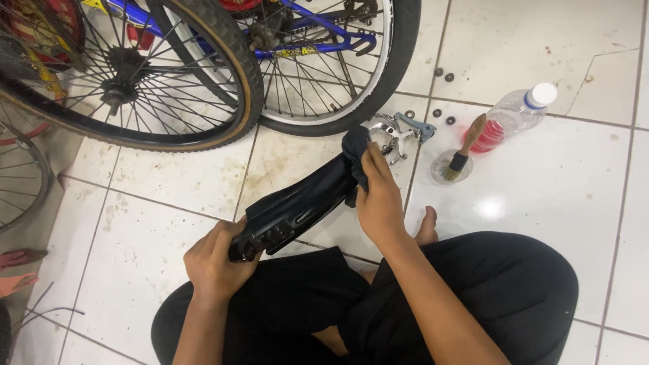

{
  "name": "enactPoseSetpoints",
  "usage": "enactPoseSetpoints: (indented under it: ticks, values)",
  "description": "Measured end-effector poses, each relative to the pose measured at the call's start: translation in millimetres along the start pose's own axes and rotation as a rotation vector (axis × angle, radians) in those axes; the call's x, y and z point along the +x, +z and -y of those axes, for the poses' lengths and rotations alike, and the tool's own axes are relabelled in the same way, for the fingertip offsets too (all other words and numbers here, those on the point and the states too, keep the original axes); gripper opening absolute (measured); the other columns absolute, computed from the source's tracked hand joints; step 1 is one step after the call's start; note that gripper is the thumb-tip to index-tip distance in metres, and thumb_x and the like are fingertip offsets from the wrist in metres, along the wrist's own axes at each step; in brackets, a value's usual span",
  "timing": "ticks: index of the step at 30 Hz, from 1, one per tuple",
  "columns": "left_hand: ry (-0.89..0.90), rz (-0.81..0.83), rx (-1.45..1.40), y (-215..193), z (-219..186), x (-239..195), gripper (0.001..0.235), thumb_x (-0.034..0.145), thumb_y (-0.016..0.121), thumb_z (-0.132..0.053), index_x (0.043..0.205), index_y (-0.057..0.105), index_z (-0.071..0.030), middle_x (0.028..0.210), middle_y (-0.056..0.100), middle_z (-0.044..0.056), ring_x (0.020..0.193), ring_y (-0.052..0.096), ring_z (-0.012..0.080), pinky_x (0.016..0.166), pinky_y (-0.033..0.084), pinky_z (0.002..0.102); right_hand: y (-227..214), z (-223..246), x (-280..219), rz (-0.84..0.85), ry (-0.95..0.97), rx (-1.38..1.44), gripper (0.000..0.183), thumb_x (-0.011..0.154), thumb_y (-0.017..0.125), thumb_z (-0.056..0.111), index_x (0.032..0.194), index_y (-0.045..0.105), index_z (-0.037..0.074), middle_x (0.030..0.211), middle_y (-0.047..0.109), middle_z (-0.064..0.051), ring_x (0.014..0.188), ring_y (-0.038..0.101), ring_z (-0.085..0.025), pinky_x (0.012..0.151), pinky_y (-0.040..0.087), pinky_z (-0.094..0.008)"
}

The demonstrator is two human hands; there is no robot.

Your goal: Clean bicycle components using a brush and a cloth

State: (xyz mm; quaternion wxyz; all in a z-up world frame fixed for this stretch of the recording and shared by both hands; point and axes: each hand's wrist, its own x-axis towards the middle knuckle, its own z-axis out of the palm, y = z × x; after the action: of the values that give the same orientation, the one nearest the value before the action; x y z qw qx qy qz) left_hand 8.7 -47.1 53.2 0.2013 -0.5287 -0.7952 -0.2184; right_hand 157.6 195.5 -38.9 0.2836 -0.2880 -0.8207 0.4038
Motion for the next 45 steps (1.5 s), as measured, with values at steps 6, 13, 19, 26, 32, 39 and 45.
enactPoseSetpoints:
  ticks: [6,13,19,26,32,39,45]
  values:
    - [-0.137,-0.051,-0.002,5,4,2,0.033,0.070,0.090,-0.017,0.092,0.066,-0.011,0.079,0.072,0.006,0.066,0.070,0.0306,0.059,0.055,0.040,5,36,-17,0.087,0.172,0.260,0.061,0.094,0.055,-0.008,0.154,0.043,-0.002,0.161,0.041,-0.021,0.145,0.045,-0.033,0.118,0.040,-0.041]
    - [-0.173,0.015,-0.119,6,7,-1,0.041,0.056,0.092,-0.017,0.090,0.069,-0.015,0.075,0.073,0.004,0.066,0.072,0.0294,0.060,0.056,0.039,-21,25,3,-0.281,0.137,0.194,0.054,0.089,0.059,-0.011,0.143,0.054,-0.009,0.146,0.054,-0.032,0.137,0.050,-0.044,0.117,0.039,-0.049]
    - [-0.189,-0.026,-0.082,9,5,3,0.031,0.064,0.089,-0.013,0.086,0.066,-0.014,0.073,0.072,0.003,0.063,0.071,0.0273,0.060,0.056,0.036,0,43,-17,-0.108,0.017,0.162,0.055,0.084,0.064,-0.011,0.138,0.058,-0.009,0.140,0.056,-0.035,0.132,0.054,-0.047,0.112,0.044,-0.050]
    - [-0.368,-0.024,-0.141,4,0,4,0.042,0.063,0.092,-0.012,0.095,0.064,-0.010,0.085,0.077,0.011,0.074,0.074,0.0355,0.065,0.058,0.043,11,37,-31,0.003,-0.254,0.266,0.053,0.088,0.062,-0.008,0.140,0.055,-0.009,0.148,0.050,-0.034,0.138,0.049,-0.048,0.115,0.041,-0.053]
    - [-0.454,0.050,-0.218,14,5,-8,0.047,0.063,0.092,-0.014,0.098,0.062,-0.009,0.097,0.079,0.014,0.079,0.075,0.0392,0.066,0.059,0.047,17,50,-29,-0.038,-0.376,0.162,0.054,0.087,0.057,-0.010,0.141,0.052,-0.012,0.153,0.044,-0.035,0.143,0.041,-0.047,0.123,0.029,-0.055]
    - [-0.415,0.051,-0.186,9,0,3,0.042,0.064,0.091,-0.015,0.096,0.063,-0.011,0.095,0.080,0.010,0.074,0.076,0.0345,0.064,0.061,0.042,27,76,-52,0.022,-0.593,0.136,0.040,0.089,0.056,0.003,0.127,0.066,-0.006,0.148,0.053,-0.031,0.141,0.049,-0.047,0.122,0.029,-0.063]
    - [-0.241,0.077,-0.001,21,5,-3,0.046,0.062,0.086,-0.017,0.102,0.064,-0.019,0.089,0.077,0.000,0.073,0.075,0.0260,0.063,0.060,0.035,25,63,-34,-0.076,-0.508,0.060,0.042,0.097,0.045,0.001,0.132,0.058,-0.017,0.145,0.053,-0.035,0.138,0.048,-0.051,0.117,0.038,-0.059]
